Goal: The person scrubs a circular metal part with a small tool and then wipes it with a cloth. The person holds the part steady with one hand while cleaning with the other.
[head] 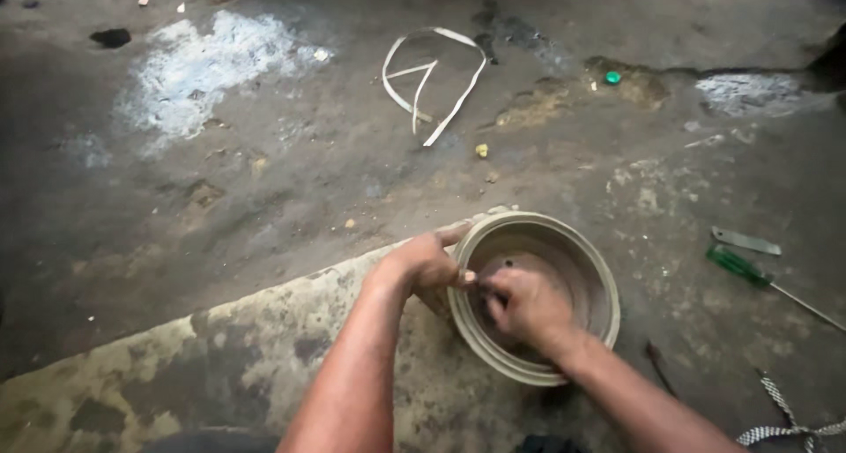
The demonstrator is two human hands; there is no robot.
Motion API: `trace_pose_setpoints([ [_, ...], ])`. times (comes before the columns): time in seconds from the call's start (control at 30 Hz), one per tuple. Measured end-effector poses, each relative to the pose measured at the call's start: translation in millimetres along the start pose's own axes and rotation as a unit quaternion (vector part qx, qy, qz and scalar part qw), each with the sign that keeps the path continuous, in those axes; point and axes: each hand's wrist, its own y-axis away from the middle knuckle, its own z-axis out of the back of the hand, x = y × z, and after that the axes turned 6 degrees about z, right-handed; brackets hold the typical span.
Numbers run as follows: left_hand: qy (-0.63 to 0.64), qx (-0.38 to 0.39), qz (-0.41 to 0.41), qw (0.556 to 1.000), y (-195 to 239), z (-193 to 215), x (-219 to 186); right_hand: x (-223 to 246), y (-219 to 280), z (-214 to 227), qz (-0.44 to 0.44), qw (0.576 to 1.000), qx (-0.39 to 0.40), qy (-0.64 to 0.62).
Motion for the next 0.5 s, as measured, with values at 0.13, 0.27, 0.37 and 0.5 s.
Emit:
trace_pose_setpoints([
  [0.13, 0.017, 0.01, 0.026, 0.999, -0.1, -2.1, 10.8, -16.0, 0.6, 10.2, -0.107, 0.993, -0.048, 0.028],
  [0.27, -0.065, -0.027, -0.066, 0.995, -12.6, 1.1, 4.6, -9.8, -7.3, 12.9, -0.107, 0.994, -0.025, 0.019],
  [0.37, -0.015, 0.006, 0.02, 1.0, -5.9, -0.7, 7.4, -11.7, -9.7, 15.5, -0.101, 0.992, -0.066, 0.029],
  [0.5, 0.001, 0.008, 0.033, 0.999, 6.8, -0.7, -0.7, 6.5, -1.9, 0.9, -0.005, 1.0, -0.024, 0.002],
])
